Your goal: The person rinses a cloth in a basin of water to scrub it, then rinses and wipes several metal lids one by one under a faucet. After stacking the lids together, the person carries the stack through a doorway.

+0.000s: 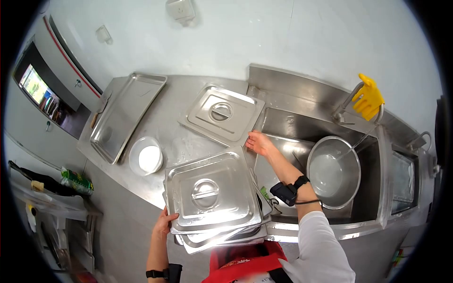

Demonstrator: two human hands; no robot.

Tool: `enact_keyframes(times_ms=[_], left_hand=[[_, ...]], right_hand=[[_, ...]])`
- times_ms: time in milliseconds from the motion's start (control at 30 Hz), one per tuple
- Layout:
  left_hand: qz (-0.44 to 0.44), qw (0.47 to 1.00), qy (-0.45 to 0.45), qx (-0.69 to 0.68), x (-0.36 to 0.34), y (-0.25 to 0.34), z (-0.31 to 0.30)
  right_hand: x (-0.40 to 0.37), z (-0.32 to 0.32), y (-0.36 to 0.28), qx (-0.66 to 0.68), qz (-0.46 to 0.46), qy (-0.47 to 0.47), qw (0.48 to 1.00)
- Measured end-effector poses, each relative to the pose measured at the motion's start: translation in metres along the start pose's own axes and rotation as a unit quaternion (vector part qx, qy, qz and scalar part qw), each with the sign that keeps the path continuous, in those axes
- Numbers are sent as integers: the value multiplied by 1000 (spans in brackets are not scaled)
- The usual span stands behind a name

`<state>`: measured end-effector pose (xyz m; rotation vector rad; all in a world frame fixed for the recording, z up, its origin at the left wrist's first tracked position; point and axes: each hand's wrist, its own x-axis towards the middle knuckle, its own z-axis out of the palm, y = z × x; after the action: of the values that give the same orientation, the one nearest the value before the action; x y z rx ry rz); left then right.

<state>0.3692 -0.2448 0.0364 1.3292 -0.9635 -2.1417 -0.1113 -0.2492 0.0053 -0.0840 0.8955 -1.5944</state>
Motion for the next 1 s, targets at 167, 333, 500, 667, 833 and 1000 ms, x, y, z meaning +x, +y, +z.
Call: enact_keyframes(times_ms=[167,333,500,667,833,1000], left_hand=[[8,1000,10,0,2,-4,-1],[19,998,43,32,7,-6,-3],[24,997,54,48,16,-21,-25],[58,995,20,82,5,-16,0],[32,997,-4,65,-2,-20,10],[-10,996,7,90,-2,-28,-15]], right_hand=[[1,-16,-17,-136,-47,131,981],[-70,-90,-60,-91,-94,158,979],[-200,-221,-53,17,-133,272,953],[-308,-357,-29,138,-121,345,920],[-328,-426,-25,132,-144,435,879],[-307,-450,-27,164,-135,417,884]])
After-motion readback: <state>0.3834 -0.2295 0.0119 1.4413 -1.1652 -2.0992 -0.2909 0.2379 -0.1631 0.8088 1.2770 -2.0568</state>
